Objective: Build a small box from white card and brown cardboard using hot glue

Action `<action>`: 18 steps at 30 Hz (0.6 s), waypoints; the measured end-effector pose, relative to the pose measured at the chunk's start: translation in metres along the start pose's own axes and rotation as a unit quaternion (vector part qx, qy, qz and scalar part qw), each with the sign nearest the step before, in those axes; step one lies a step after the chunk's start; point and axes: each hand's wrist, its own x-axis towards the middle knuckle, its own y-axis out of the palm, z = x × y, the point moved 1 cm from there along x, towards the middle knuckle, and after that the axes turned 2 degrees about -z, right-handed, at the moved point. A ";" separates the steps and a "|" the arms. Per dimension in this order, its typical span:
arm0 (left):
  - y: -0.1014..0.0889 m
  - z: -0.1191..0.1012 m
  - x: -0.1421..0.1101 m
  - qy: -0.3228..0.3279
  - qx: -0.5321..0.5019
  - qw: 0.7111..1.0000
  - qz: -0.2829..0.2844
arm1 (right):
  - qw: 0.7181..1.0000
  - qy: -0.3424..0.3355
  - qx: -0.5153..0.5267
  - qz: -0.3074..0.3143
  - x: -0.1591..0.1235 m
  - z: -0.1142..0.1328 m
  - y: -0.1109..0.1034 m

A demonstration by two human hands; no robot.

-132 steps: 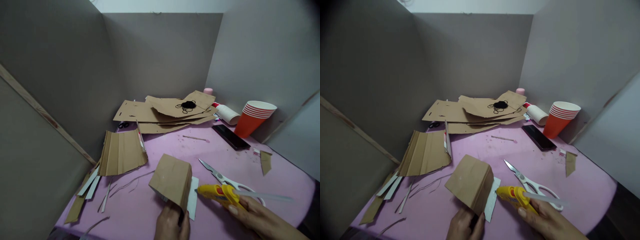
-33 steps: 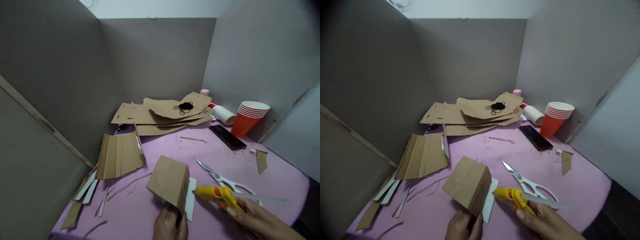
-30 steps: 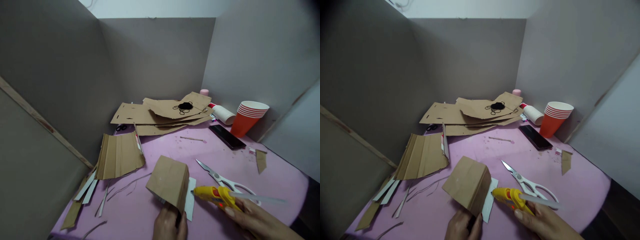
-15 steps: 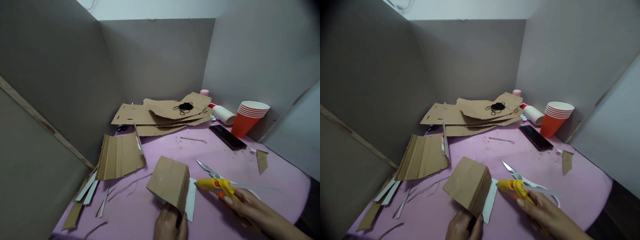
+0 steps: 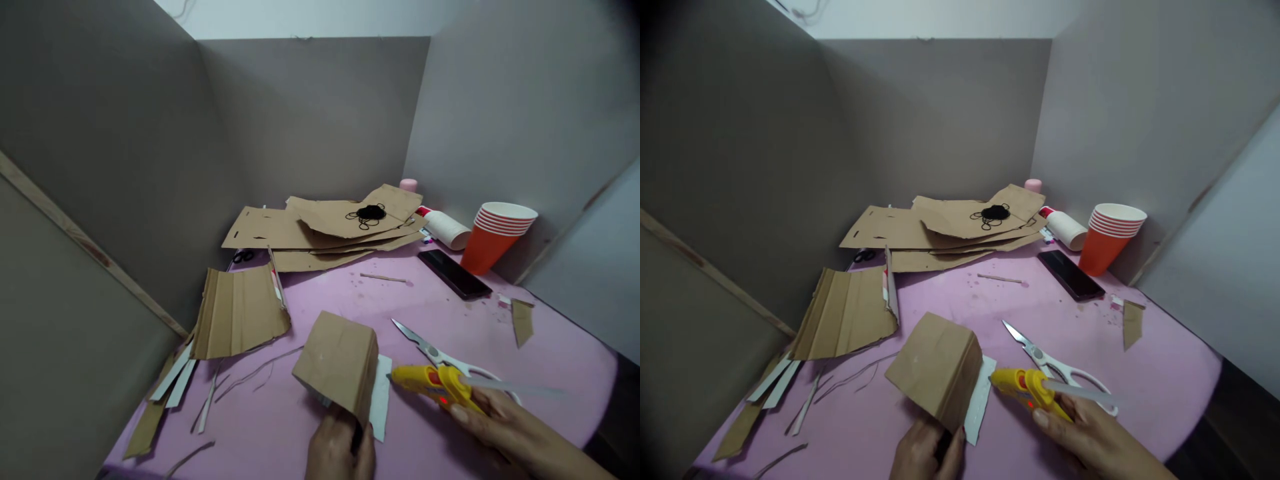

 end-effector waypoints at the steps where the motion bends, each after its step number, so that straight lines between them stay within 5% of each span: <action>1: 0.000 0.000 0.000 -0.003 -0.002 1.000 0.001 | 1.000 -0.006 -0.001 -0.004 -0.001 0.000 0.001; 18: -0.004 -0.004 0.002 -0.012 -0.018 1.000 0.013 | 0.999 -0.027 0.031 0.025 -0.014 0.001 0.009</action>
